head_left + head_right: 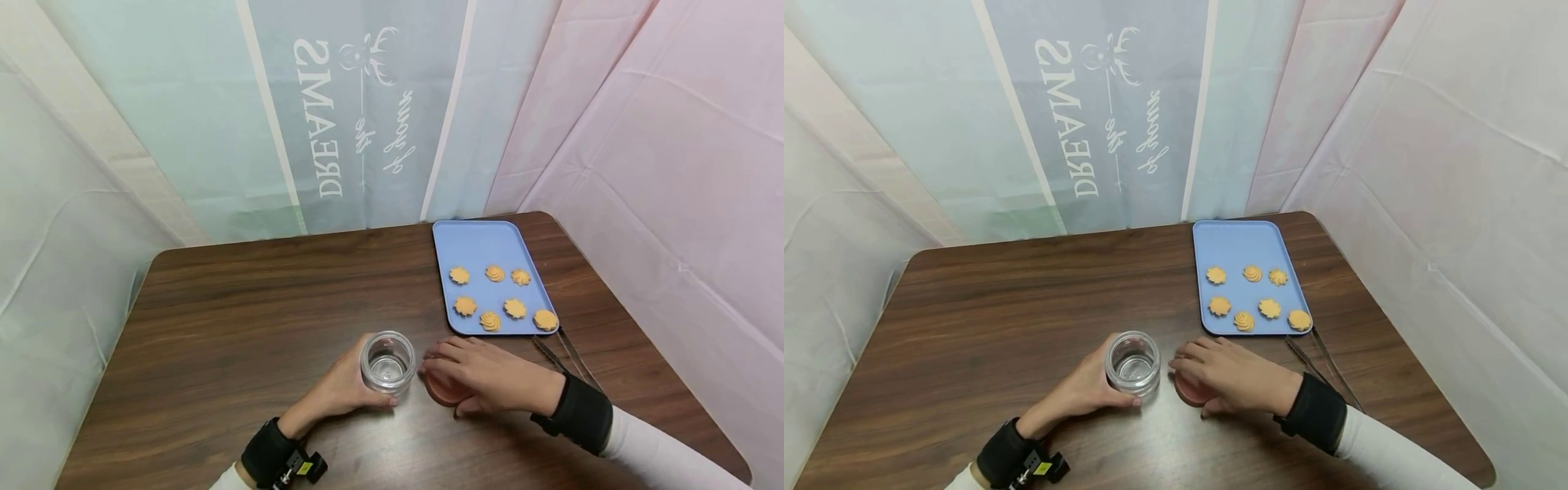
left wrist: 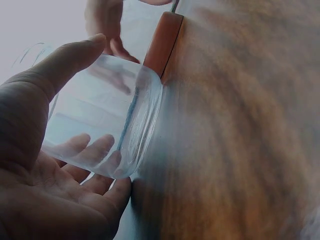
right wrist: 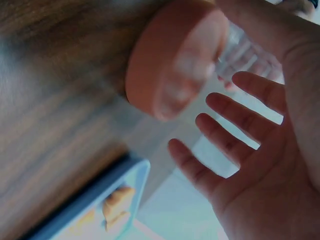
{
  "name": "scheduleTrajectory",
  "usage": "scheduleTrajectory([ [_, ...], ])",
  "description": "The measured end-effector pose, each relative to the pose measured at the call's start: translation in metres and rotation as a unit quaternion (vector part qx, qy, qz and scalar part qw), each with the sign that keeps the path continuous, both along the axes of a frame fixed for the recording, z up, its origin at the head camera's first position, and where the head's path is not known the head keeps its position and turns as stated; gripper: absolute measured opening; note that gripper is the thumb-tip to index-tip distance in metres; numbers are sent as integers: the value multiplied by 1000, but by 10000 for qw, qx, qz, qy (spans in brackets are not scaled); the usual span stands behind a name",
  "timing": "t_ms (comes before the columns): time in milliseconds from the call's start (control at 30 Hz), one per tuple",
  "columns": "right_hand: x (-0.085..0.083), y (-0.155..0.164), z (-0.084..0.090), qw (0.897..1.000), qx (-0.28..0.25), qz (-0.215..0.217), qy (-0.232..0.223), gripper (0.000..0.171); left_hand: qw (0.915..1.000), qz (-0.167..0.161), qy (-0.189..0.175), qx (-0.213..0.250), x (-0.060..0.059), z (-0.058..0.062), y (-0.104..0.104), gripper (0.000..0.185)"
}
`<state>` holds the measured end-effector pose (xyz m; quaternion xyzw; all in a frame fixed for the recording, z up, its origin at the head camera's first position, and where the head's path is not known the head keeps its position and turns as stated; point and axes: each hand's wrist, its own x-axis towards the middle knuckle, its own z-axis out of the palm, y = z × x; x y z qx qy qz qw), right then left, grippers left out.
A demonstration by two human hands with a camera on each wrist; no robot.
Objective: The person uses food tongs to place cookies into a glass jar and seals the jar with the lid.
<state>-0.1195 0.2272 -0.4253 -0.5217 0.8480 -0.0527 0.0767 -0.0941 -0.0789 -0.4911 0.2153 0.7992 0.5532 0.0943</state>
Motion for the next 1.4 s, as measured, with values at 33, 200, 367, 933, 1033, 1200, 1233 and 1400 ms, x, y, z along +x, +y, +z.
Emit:
scheduleTrajectory([
  [33,0,2,3,9999,-97,-55,103,86,10000,9,13,0,0,0,0,99],
  [200,1,12,13,9961,-631,-333,523,79,9999,48,111,-39,1,0,1,99],
  [367,2,24,18,9909,-785,-861,677,81,9999,75,78,-98,2,0,1,100],
  [933,11,64,35,9525,-745,-2666,1272,88,9999,45,65,-72,0,0,0,101],
  [1033,12,71,35,9473,-723,-2842,1292,87,9999,48,101,-79,0,1,-1,100],
  [1200,14,83,33,9394,-743,-2993,1499,88,9999,42,117,-108,-2,2,-1,99],
  [1233,15,85,33,9376,-748,-3029,1533,88,9999,42,111,-119,-2,2,-1,99],
  [1400,17,96,29,9320,-668,-3213,1542,88,9999,52,90,-131,0,1,-1,99],
])
